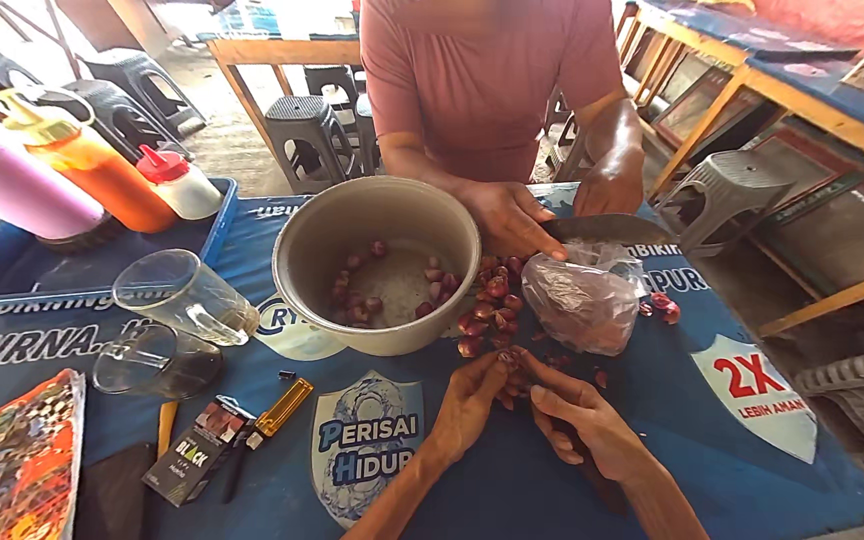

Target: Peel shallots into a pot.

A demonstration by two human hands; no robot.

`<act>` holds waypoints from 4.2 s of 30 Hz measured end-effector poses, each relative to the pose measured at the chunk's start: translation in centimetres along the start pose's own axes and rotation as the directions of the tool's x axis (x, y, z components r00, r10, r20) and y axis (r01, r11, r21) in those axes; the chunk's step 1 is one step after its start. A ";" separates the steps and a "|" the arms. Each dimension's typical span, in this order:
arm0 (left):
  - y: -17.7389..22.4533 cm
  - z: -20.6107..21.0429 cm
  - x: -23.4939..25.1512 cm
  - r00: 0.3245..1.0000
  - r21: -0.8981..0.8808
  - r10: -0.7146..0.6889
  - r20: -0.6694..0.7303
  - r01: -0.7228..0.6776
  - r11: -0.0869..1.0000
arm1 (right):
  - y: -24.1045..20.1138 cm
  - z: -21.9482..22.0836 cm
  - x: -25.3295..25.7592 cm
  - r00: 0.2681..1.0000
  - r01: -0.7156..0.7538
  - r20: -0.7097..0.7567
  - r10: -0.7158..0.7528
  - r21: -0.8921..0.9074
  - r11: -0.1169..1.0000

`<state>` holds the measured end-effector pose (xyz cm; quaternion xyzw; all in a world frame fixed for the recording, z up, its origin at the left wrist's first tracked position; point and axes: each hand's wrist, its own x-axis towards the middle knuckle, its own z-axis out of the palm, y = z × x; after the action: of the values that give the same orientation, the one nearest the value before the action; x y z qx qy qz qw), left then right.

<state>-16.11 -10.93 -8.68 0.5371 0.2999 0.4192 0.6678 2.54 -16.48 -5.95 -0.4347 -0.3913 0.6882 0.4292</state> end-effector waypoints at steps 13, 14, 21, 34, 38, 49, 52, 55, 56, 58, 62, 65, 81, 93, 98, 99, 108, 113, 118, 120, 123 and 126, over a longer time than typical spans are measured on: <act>-0.1 0.0 0.2 1.000 -0.004 0.004 0.020 -0.004 1.000 | 0.0 0.2 0.0 0.996 -0.006 -0.092 0.018 0.131 0.991; 0.0 0.1 0.2 1.000 -0.006 0.002 0.013 -0.002 1.000 | 0.1 0.4 0.1 0.993 0.013 -0.114 -0.002 0.103 0.995; -0.4 0.2 0.1 0.993 0.015 0.089 -0.083 -0.089 0.996 | 0.2 0.5 0.0 0.999 -0.020 -0.026 0.025 0.180 0.983; 0.2 0.2 -0.1 0.989 -0.015 0.078 -0.124 -0.080 0.997 | 0.3 0.3 0.0 1.000 -0.010 0.000 0.011 0.247 0.969; 0.5 -0.1 0.0 0.994 -0.042 0.050 -0.097 -0.054 0.998 | -0.1 -0.2 -0.1 0.998 0.028 -0.061 -0.013 0.260 0.965; 0.3 -0.1 0.2 0.989 -0.116 0.011 -0.146 -0.029 0.993 | 0.2 0.4 -0.1 0.998 0.054 0.019 -0.054 0.023 0.998; 0.3 0.0 0.1 0.984 -0.062 0.054 -0.171 -0.066 0.996 | 0.2 0.5 0.0 0.998 0.044 0.040 -0.043 -0.028 0.999; 0.3 0.1 0.0 0.980 -0.050 0.061 -0.191 -0.072 0.996 | 0.2 0.6 0.1 0.999 0.039 0.036 -0.037 -0.060 0.997; 0.3 0.1 0.0 0.978 -0.049 0.066 -0.200 -0.077 0.996 | 0.1 0.6 0.0 0.999 0.037 0.029 -0.035 -0.067 0.997; 0.3 0.2 -0.1 0.974 -0.038 0.067 -0.217 -0.077 0.996 | 0.0 0.7 0.0 0.999 0.036 0.002 -0.036 -0.089 0.995; 0.5 0.6 -0.2 0.974 -0.018 0.050 -0.219 -0.055 0.998 | 0.0 0.8 0.1 0.996 0.023 -0.086 -0.032 -0.110 0.994; 0.4 0.5 -0.1 0.982 -0.043 0.040 -0.186 -0.049 0.998 | 0.0 0.7 0.0 0.994 -0.007 -0.107 0.006 -0.004 1.000; 1.1 -0.5 0.3 0.977 -0.434 -0.187 -0.105 0.124 0.892 | 0.1 0.7 -0.1 0.997 0.073 -0.039 -0.074 -0.029 0.997; 0.3 -0.5 0.4 0.976 -0.398 -0.107 -0.192 0.022 0.917 | 0.6 0.8 0.2 0.983 0.176 0.081 -0.167 -0.124 0.976; 0.1 -0.5 0.3 0.973 -0.340 -0.070 -0.222 -0.010 0.940 | 0.3 1.1 0.1 0.987 0.156 0.008 -0.158 -0.194 0.968; 0.0 -0.4 0.3 0.972 -0.329 -0.066 -0.227 -0.013 0.944 | 0.3 1.2 0.1 0.986 0.163 -0.004 -0.167 -0.212 0.964; 0.1 0.0 0.2 0.980 -0.306 -0.052 -0.194 -0.010 0.952 | 0.1 0.9 -0.1 0.995 0.074 -0.059 -0.079 -0.075 0.994; 0.3 -0.1 0.2 0.973 -0.272 -0.052 -0.224 -0.011 0.962 | 0.3 0.5 -0.2 0.997 0.072 0.040 -0.070 -0.034 0.997; 0.2 0.0 0.1 0.968 -0.219 -0.030 -0.251 -0.026 0.975 | 0.2 0.9 -0.2 0.998 0.064 0.001 -0.064 -0.114 0.991; 0.2 0.1 0.1 0.966 -0.195 -0.021 -0.259 -0.031 0.980 | 0.1 1.0 -0.2 0.998 0.065 -0.016 -0.068 -0.148 0.987; 0.0 0.2 0.2 0.962 -0.187 -0.014 -0.272 -0.039 0.982 | 0.1 1.2 -0.2 0.996 0.064 -0.056 -0.073 -0.151 0.987; 0.0 0.3 0.2 0.959 -0.178 -0.013 -0.283 -0.039 0.983 | 0.3 1.4 -0.1 0.992 0.076 -0.089 -0.088 -0.136 0.988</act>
<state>-15.75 -10.88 -8.59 0.4106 0.3491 0.5217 0.6614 1.20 -16.94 -5.74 -0.4781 -0.4329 0.6210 0.4454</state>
